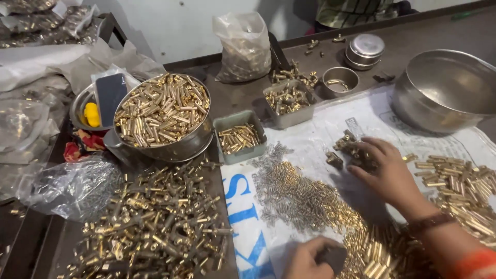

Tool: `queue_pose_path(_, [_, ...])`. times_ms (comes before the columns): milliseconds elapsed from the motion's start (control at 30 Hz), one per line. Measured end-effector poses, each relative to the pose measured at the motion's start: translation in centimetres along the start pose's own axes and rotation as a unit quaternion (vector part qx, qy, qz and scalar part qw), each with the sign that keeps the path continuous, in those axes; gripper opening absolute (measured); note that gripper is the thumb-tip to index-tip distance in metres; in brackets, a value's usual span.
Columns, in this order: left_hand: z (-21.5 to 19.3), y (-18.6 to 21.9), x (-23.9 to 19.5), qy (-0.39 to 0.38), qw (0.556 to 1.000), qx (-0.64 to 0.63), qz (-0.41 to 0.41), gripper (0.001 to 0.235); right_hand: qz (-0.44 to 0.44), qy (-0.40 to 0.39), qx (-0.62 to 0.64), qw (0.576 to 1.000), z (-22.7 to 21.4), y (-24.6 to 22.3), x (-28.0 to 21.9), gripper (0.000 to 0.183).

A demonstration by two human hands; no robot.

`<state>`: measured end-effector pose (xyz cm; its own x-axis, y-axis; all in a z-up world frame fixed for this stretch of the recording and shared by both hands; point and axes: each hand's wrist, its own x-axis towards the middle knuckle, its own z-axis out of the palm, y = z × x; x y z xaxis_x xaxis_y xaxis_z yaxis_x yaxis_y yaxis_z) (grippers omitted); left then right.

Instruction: Assembling small brass metal components by hand at a workbench.

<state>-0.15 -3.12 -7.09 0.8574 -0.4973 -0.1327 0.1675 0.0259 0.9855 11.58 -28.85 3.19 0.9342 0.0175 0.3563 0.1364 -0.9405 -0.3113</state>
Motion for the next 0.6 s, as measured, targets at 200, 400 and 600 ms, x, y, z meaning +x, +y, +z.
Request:
queue_pose_path(200, [0.1,1.1,-0.5,-0.052,0.997,-0.023,-0.053,0.023,0.136,-0.195,-0.105,0.966,1.8,-1.8,6.9,0.072])
queue_pose_path(400, [-0.5,2.4,-0.8,-0.070,0.996,0.048,-0.023,0.032,0.067,-0.174,0.011,0.982,2.1,0.2,3.9,0.044])
queue_pose_path(600, [-0.5,5.6,-1.7,-0.064,0.995,0.048,-0.055,0.040,0.383,-0.203,0.275,0.859,-5.6,-4.4,-2.1,0.039])
